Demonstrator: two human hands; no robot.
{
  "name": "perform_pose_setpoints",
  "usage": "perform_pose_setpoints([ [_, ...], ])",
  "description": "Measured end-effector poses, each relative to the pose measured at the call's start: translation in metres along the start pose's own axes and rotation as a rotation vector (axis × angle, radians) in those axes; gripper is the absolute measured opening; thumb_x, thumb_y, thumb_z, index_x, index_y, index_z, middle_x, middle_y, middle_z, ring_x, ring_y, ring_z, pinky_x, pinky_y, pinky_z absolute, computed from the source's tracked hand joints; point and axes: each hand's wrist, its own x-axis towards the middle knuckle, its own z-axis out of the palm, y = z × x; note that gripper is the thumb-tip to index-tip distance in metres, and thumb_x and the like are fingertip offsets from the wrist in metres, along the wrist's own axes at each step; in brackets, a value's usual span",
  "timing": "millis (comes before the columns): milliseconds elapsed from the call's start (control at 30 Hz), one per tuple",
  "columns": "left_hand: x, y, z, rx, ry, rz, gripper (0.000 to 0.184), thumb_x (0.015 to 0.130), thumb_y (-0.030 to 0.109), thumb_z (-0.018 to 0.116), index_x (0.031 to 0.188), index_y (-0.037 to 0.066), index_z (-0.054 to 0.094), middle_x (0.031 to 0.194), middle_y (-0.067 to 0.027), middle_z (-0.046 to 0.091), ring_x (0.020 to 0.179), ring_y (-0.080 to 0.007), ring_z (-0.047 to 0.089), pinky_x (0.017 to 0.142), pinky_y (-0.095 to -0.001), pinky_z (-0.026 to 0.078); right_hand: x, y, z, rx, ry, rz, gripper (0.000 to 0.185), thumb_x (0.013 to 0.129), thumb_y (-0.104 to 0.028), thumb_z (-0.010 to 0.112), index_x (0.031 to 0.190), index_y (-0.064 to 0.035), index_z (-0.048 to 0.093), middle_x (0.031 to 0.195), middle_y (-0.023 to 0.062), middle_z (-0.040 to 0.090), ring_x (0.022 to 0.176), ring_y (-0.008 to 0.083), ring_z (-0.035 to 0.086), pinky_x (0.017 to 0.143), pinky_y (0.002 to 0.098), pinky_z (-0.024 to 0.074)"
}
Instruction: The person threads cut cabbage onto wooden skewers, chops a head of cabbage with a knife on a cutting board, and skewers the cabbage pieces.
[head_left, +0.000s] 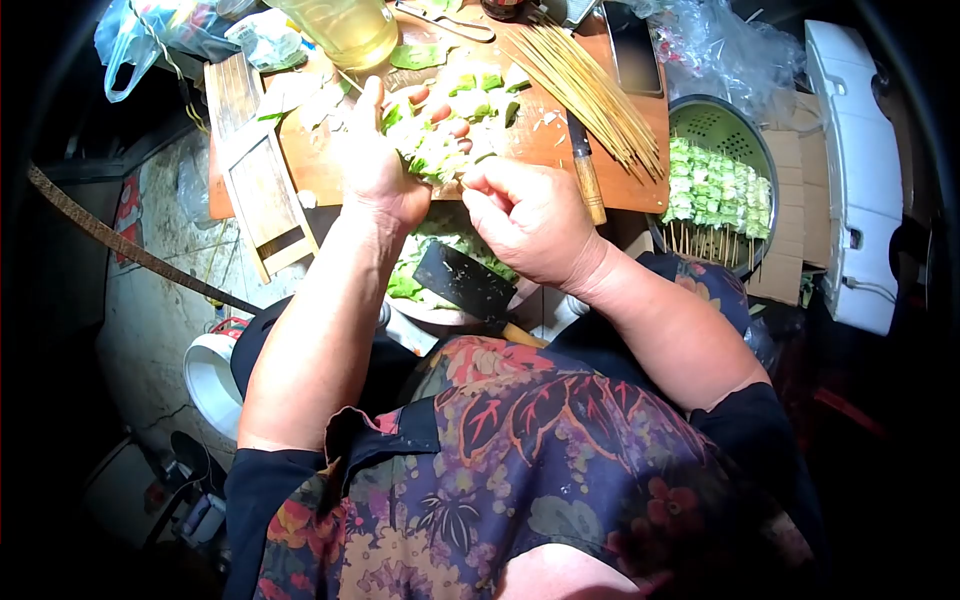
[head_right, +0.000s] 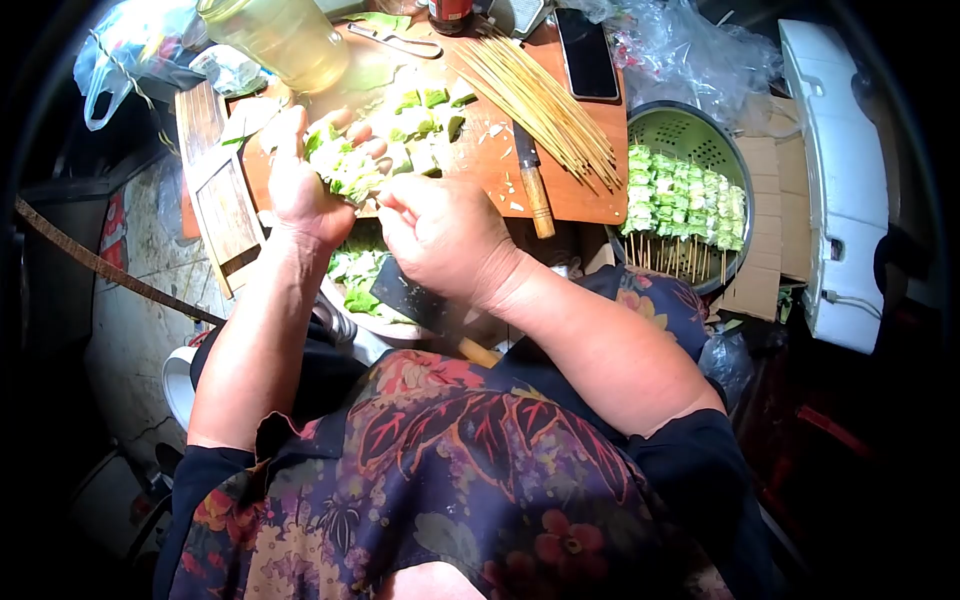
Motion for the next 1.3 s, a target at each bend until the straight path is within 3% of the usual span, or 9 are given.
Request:
perform_pose_setpoints([
  [67,0.004,-0.003,-0.001,-0.010,0.046,0.000,0.048,0.093,0.050,0.046,0.101,0.003,0.051,0.080,-0.0125,0.057,0.070,-0.0284,0.057,0.064,-0.0411,0.050,0.001,0.003,0.001,-0.143,0.044,-0.122,0.005,0.082,-0.009,0.062,0.085,-0.0049,0.061,0.065,0.0105,0.057,0.055,0.0222,0.057,0.054,0.0312,0.0450],
  [267,0.003,-0.007,0.007,0.033,0.176,0.021,0.047,0.091,0.052,0.049,0.089,0.005,0.051,0.067,-0.0064,0.051,0.050,-0.0206,0.050,0.048,-0.0337,0.045,-0.003,0.002,0.010,-0.276,0.093,-0.217,0.004,0.082,-0.008,0.061,0.084,-0.0056,0.060,0.069,0.0134,0.060,0.062,0.0310,0.061,0.056,0.0367,0.0481],
  [533,0.011,-0.014,-0.011,0.065,0.050,-0.083,0.045,0.090,0.053,0.050,0.086,0.008,0.054,0.063,-0.0026,0.051,0.048,-0.0158,0.047,0.046,-0.0308,0.038,-0.011,0.015,0.015,-0.425,0.026,-0.312,0.007,0.083,-0.010,0.058,0.086,-0.0041,0.059,0.073,0.0150,0.061,0.065,0.0326,0.062,0.058,0.0377,0.0495],
  [700,0.009,-0.011,0.006,0.014,0.111,-0.028,0.051,0.089,0.054,0.049,0.101,0.005,0.056,0.075,-0.0116,0.058,0.064,-0.0267,0.056,0.062,-0.0380,0.048,0.000,0.009,0.003,-0.354,0.027,-0.133,0.008,0.083,-0.012,0.057,0.084,-0.0051,0.060,0.070,0.0131,0.061,0.064,0.0297,0.062,0.059,0.0366,0.0496],
  [767,0.021,-0.002,-0.003,0.025,-0.063,0.017,0.073,0.088,0.059,0.049,0.126,-0.003,0.045,0.101,-0.0192,0.061,0.085,-0.0333,0.063,0.078,-0.0430,0.052,0.007,0.004,-0.009,-0.228,0.063,-0.079,0.010,0.085,-0.012,0.057,0.079,-0.0043,0.061,0.062,0.0078,0.059,0.053,0.0171,0.057,0.053,0.0300,0.0443],
  [867,0.032,0.011,-0.018,0.358,0.230,0.029,0.070,0.087,0.058,0.053,0.127,0.000,0.047,0.119,-0.0205,0.054,0.092,-0.0293,0.061,0.078,-0.0401,0.052,0.015,0.005,-0.024,-0.041,0.111,0.085,0.010,0.086,-0.011,0.060,0.080,-0.0029,0.061,0.059,-0.0035,0.053,0.053,0.0026,0.043,0.050,0.0220,0.0375],
  [1000,0.055,0.004,-0.048,0.768,0.277,0.140,0.034,0.083,0.019,0.067,0.110,-0.001,0.060,0.095,-0.0085,0.063,0.069,-0.0133,0.061,0.055,-0.0226,0.048,0.019,0.006,-0.038,0.031,0.129,0.156,0.011,0.089,-0.012,0.059,0.085,-0.0025,0.064,0.060,-0.0055,0.054,0.053,0.0012,0.045,0.050,0.0194,0.0370],
  [1100,0.057,-0.016,-0.048,1.065,0.206,0.037,0.030,0.087,0.018,0.065,0.110,-0.001,0.063,0.082,-0.0036,0.063,0.061,-0.0085,0.055,0.053,-0.0223,0.047,0.021,0.005,-0.039,0.063,0.120,0.151,0.011,0.090,-0.012,0.059,0.087,-0.0025,0.064,0.059,-0.0057,0.053,0.053,0.0009,0.046,0.049,0.0188,0.0369],
  [1300,0.073,-0.041,-0.063,1.665,0.123,0.266,0.028,0.088,0.024,0.064,0.099,-0.001,0.064,0.060,-0.0059,0.061,0.045,-0.0118,0.052,0.043,-0.0274,0.043,0.018,0.003,-0.039,0.084,0.123,0.167,0.011,0.089,-0.012,0.059,0.085,-0.0029,0.064,0.058,-0.0060,0.052,0.052,0.0012,0.044,0.048,0.0196,0.0361],
])
